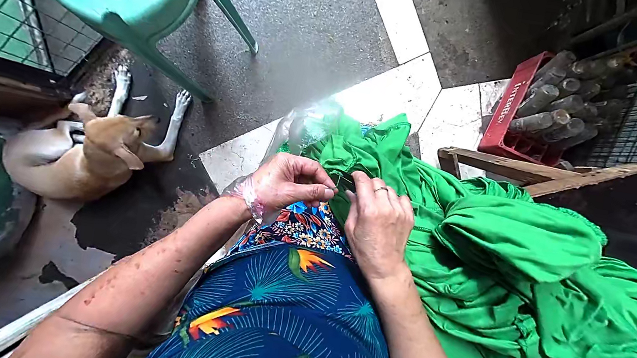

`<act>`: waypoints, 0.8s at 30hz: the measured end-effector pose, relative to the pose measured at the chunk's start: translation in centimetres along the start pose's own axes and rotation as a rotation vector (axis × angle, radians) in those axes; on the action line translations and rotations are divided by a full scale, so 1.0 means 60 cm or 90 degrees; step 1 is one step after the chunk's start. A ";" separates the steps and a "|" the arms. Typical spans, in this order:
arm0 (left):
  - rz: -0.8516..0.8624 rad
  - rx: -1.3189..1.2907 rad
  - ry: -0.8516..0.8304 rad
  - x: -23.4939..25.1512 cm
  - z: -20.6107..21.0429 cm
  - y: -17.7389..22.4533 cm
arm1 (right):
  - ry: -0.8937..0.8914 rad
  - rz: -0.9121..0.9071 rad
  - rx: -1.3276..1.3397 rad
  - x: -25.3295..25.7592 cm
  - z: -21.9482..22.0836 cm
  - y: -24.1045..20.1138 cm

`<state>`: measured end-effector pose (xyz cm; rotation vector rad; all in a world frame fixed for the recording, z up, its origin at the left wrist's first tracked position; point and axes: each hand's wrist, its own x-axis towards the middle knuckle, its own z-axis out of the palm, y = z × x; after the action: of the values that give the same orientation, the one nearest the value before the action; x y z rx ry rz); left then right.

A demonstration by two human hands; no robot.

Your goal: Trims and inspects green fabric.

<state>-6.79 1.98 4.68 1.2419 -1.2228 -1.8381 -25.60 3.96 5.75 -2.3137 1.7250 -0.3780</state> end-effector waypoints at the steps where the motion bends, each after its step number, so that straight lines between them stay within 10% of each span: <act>1: 0.000 0.005 -0.007 -0.001 0.001 0.000 | -0.004 0.002 0.008 0.000 0.002 0.002; 10: -0.068 -0.039 -0.053 -0.016 -0.016 0.010 | 0.035 0.030 0.112 0.056 0.032 0.009; 15: -0.087 -0.056 -0.014 -0.020 -0.029 0.000 | -0.238 0.096 0.068 0.118 0.044 0.017; 24: -0.142 -0.033 0.113 0.013 -0.046 -0.023 | 0.074 0.251 0.158 0.094 -0.142 0.160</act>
<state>-4.50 0.88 2.74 1.5279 -0.9669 -1.8551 -35.58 -4.39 10.92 -1.7616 2.0039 -0.6173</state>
